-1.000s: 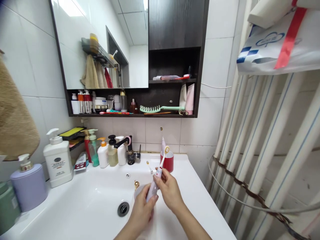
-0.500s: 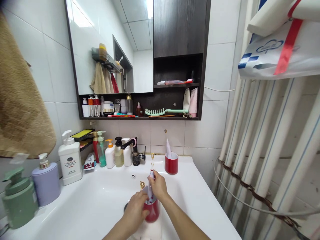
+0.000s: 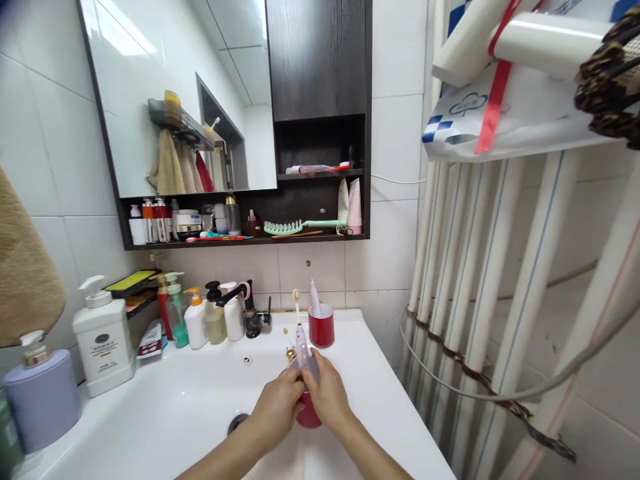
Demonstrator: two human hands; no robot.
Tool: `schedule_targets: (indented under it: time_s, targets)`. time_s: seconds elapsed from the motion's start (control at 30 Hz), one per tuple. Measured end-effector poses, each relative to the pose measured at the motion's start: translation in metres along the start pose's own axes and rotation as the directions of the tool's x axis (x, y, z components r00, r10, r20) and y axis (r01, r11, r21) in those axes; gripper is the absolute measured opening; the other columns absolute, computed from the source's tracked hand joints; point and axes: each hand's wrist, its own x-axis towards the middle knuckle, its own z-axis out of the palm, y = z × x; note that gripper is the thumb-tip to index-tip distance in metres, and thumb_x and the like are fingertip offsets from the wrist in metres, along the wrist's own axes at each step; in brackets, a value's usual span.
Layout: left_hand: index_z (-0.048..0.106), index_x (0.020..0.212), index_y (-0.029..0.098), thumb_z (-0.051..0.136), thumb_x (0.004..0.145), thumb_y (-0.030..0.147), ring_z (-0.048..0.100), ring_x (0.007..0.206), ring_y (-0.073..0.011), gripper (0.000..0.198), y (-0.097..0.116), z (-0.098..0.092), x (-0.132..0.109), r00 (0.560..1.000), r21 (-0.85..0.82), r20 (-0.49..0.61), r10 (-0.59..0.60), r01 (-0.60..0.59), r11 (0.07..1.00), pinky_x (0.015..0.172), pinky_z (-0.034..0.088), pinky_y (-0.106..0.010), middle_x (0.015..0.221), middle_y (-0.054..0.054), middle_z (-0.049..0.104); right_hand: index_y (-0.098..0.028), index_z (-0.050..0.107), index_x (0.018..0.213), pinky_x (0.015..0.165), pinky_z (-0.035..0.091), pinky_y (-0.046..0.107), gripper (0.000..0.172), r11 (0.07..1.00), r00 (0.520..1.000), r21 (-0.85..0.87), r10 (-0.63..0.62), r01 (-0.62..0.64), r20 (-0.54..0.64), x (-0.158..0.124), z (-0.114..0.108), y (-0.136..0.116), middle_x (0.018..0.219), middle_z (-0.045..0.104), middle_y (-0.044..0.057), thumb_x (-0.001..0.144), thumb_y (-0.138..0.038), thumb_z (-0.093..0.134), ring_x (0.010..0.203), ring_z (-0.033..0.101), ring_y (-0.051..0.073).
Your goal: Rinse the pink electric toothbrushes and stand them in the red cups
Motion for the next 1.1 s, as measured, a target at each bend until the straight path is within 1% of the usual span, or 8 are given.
schedule_targets:
  time_s: [0.13,0.27,0.47,0.63,0.77,0.87,0.97,1.1]
  targets:
    - [0.052,0.075,0.018,0.032,0.064,0.016,0.041,0.083,-0.0149,0.022,0.025,0.002,0.036,0.996,0.008,-0.006,0.084,-0.084,0.996,0.067,0.032,-0.024,0.091,-0.002,0.048,-0.018,0.042,0.102,0.078,0.032,0.029,0.041,0.999,0.990,-0.036,0.032,-0.037,-0.137,0.009,-0.041,0.008,0.101,0.049,0.007,0.064,-0.034,0.038,0.091,0.044,0.017]
    - [0.052,0.076,0.018,0.036,0.061,0.015,0.041,0.083,-0.0153,0.023,0.041,0.014,0.071,0.994,0.015,-0.013,0.107,-0.107,0.994,0.065,0.034,-0.024,0.094,-0.002,0.046,-0.016,0.043,0.101,0.072,0.035,0.028,0.042,0.983,0.973,-0.124,0.110,-0.137,-0.201,0.029,-0.066,0.022,0.095,0.054,0.007,0.065,-0.036,0.035,0.086,0.048,0.019]
    - [0.051,0.079,0.017,0.033,0.063,0.014,0.040,0.086,-0.0166,0.025,0.049,0.032,0.115,0.995,0.045,-0.025,0.095,-0.094,0.995,0.063,0.035,-0.024,0.097,-0.003,0.045,-0.011,0.047,0.098,0.068,0.036,0.027,0.042,0.953,0.954,-0.210,0.163,-0.218,-0.250,0.062,-0.080,0.046,0.087,0.057,0.011,0.067,-0.034,0.028,0.080,0.051,0.019]
    - [0.050,0.083,0.017,0.032,0.065,0.012,0.040,0.085,-0.0157,0.025,0.047,0.036,0.144,0.998,0.074,-0.031,0.058,-0.055,0.996,0.062,0.035,-0.023,0.094,-0.004,0.045,-0.011,0.048,0.096,0.066,0.036,0.026,0.041,0.935,0.952,-0.263,0.169,-0.237,-0.256,0.090,-0.082,0.061,0.087,0.058,0.011,0.067,-0.033,0.028,0.079,0.052,0.019]
    - [0.044,0.092,0.018,0.030,0.070,0.012,0.035,0.095,-0.0152,0.027,0.036,0.031,0.152,0.995,0.112,-0.097,0.028,-0.017,0.994,0.075,0.031,-0.025,0.104,-0.004,0.039,-0.014,0.050,0.093,0.065,0.037,0.026,0.039,0.922,0.956,-0.309,0.161,-0.234,-0.245,0.104,-0.080,0.070,0.081,0.059,0.008,0.066,-0.034,0.030,0.076,0.052,0.018]
    - [0.040,0.098,0.016,0.033,0.072,0.015,0.030,0.100,-0.0163,0.027,0.020,0.023,0.150,0.986,0.148,-0.158,-0.048,0.072,0.986,0.084,0.024,-0.031,0.106,-0.006,0.037,-0.013,0.048,0.095,0.066,0.036,0.027,0.041,0.915,0.957,-0.332,0.151,-0.230,-0.248,0.105,-0.079,0.071,0.083,0.058,0.010,0.068,-0.035,0.026,0.077,0.051,0.019]
    - [0.041,0.095,0.014,0.037,0.072,0.025,0.041,0.090,-0.0155,0.026,0.003,0.015,0.143,0.981,0.177,-0.141,-0.133,0.157,0.972,0.076,0.033,-0.035,0.098,-0.006,0.044,-0.009,0.045,0.100,0.069,0.035,0.029,0.045,0.909,0.953,-0.351,0.131,-0.225,-0.272,0.098,-0.079,0.066,0.089,0.055,0.013,0.069,-0.035,0.025,0.082,0.049,0.020]
    - [0.044,0.091,0.015,0.037,0.072,0.028,0.045,0.082,-0.0132,0.024,-0.006,0.009,0.118,0.986,0.198,-0.109,-0.124,0.144,0.970,0.069,0.038,-0.032,0.092,-0.004,0.047,-0.007,0.038,0.104,0.080,0.028,0.030,0.046,0.908,0.933,-0.369,0.060,-0.199,-0.356,0.079,-0.079,0.054,0.103,0.044,0.015,0.069,-0.034,0.026,0.096,0.038,0.020]
